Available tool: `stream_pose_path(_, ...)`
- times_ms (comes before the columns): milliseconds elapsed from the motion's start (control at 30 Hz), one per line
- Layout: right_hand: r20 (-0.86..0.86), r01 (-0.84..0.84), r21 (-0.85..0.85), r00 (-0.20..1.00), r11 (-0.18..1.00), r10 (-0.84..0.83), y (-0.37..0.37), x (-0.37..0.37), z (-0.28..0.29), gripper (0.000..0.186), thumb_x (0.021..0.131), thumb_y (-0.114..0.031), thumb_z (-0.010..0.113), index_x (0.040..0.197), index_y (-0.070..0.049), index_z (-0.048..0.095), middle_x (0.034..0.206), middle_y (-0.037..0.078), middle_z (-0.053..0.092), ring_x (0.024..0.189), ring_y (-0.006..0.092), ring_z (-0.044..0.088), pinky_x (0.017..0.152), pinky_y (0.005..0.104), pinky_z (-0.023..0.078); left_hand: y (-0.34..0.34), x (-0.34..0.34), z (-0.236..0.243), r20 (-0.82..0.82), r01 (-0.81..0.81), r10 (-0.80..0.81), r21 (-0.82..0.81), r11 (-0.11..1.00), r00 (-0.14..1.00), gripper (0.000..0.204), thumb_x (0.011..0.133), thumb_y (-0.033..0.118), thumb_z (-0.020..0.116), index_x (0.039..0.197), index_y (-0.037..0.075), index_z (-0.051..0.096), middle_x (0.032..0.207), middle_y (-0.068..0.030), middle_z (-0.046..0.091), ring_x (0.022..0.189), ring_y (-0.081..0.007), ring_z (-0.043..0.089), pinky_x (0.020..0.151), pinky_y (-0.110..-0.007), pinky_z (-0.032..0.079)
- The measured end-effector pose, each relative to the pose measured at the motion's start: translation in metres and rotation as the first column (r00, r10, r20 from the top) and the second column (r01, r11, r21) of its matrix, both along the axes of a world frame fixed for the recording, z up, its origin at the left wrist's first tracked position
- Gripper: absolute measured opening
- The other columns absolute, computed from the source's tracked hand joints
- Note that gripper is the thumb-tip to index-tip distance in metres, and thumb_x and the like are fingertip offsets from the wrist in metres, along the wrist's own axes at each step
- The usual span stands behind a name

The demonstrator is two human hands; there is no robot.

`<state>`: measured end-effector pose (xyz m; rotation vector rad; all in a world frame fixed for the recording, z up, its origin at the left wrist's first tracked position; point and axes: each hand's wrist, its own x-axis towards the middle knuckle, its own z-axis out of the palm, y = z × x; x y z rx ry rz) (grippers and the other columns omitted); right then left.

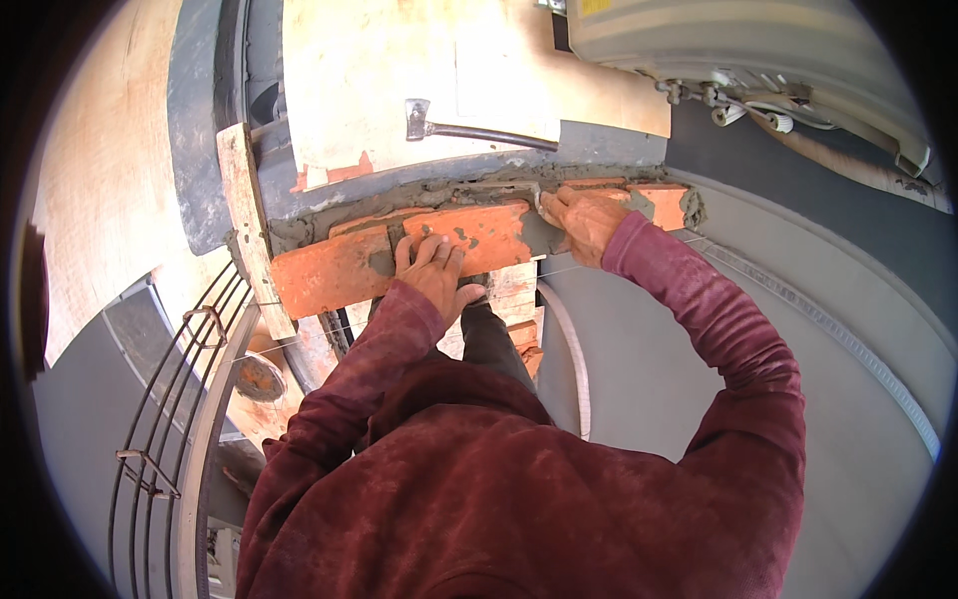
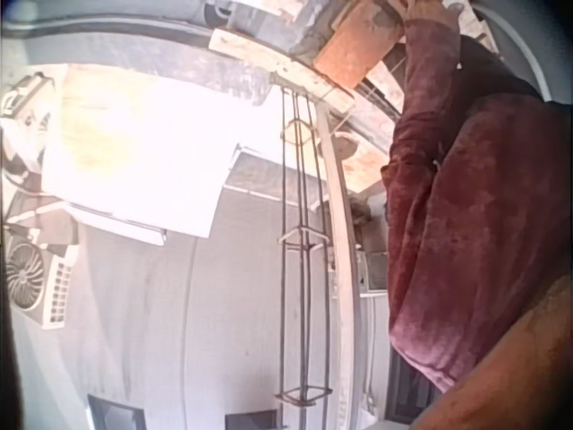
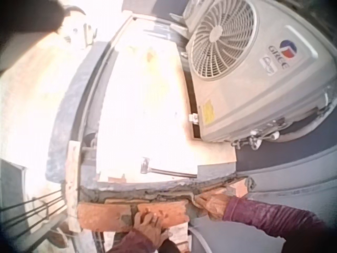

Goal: The person applies mortar to a brick structure using a trowel and places bricks on top of the mortar, using a hammer to tap them into place.

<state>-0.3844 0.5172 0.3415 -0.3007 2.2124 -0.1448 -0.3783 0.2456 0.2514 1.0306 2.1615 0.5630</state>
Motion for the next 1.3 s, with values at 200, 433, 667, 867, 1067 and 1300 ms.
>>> stream_pose_path(200,-0.013,-0.002,-0.023,1.0,1.0,0.002,-0.033,-0.01,0.008,0.065,0.074,0.003,0.061,0.136,0.009,0.04,0.112,0.022,0.055,0.106,0.0384,0.058,0.089,0.0409,0.051,0.003,-0.002,0.004,-0.019,0.035,-0.036,-0.025,0.999,0.999,0.069,0.091,0.055,0.052,0.128,-0.003,0.055,0.137,-0.0197,0.053,0.134,-0.028,0.037,0.113,-0.051,0.013)
stream_pose_path(433,-0.05,0.13,-0.109,0.989,0.985,-0.137,-0.022,-0.008,0.052,0.065,0.074,0.001,0.057,0.137,0.004,0.04,0.116,0.023,0.057,0.096,0.0389,0.062,0.082,0.0415,0.054,0.002,0.0,0.0,0.003,0.029,-0.029,-0.048,0.998,1.0,0.07,0.091,0.056,0.05,0.132,-0.001,0.054,0.139,-0.0174,0.052,0.137,-0.0266,0.034,0.114,-0.054,0.01)
stream_pose_path(667,-0.265,0.267,-0.233,0.908,0.935,-0.325,0.021,0.018,0.055,0.046,0.076,0.001,0.063,0.12,-0.004,0.048,0.095,0.017,0.058,0.077,0.0367,0.063,0.064,0.0424,0.051,0.001,0.002,0.0,0.005,0.022,-0.022,-0.077,0.997,1.0,0.07,0.092,0.058,0.049,0.135,0.002,0.052,0.142,-0.0153,0.05,0.139,-0.0245,0.032,0.116,-0.056,0.005)
stream_pose_path(867,-0.204,0.032,0.083,0.979,0.996,-0.015,0.084,0.042,-0.015,0.039,0.081,-0.002,0.059,0.118,-0.008,0.048,0.091,0.02,0.063,0.079,0.0395,0.064,0.067,0.0481,0.051,-0.004,0.007,-0.008,-0.008,-0.002,0.002,-0.005,1.0,1.0,0.069,0.091,0.056,0.051,0.135,0.003,0.051,0.142,-0.0142,0.05,0.14,-0.0241,0.032,0.117,-0.056,0.006)
stream_pose_path(1067,-0.126,0.133,0.184,0.986,0.974,-0.111,0.076,0.023,-0.007,0.048,0.079,-0.003,0.056,0.125,-0.007,0.045,0.08,0.021,0.063,0.075,0.0422,0.062,0.067,0.0503,0.049,-0.004,0.003,0.0,0.018,0.002,-0.001,-0.047,0.999,1.0,0.068,0.091,0.054,0.054,0.135,0.002,0.051,0.141,-0.0156,0.05,0.14,-0.0255,0.032,0.116,-0.058,0.007)
stream_pose_path(1300,0.147,0.364,0.166,0.91,0.917,-0.388,0.059,-0.025,0.034,0.04,0.08,-0.011,0.059,0.119,-0.004,0.055,0.082,0.021,0.065,0.081,0.037,0.066,0.076,0.0443,0.054,-0.005,0.001,-0.001,0.0,0.019,-0.019,-0.021,1.0,1.0,0.069,0.09,0.053,0.054,0.136,0.001,0.048,0.141,-0.0161,0.049,0.14,-0.0271,0.033,0.117,-0.059,0.005)
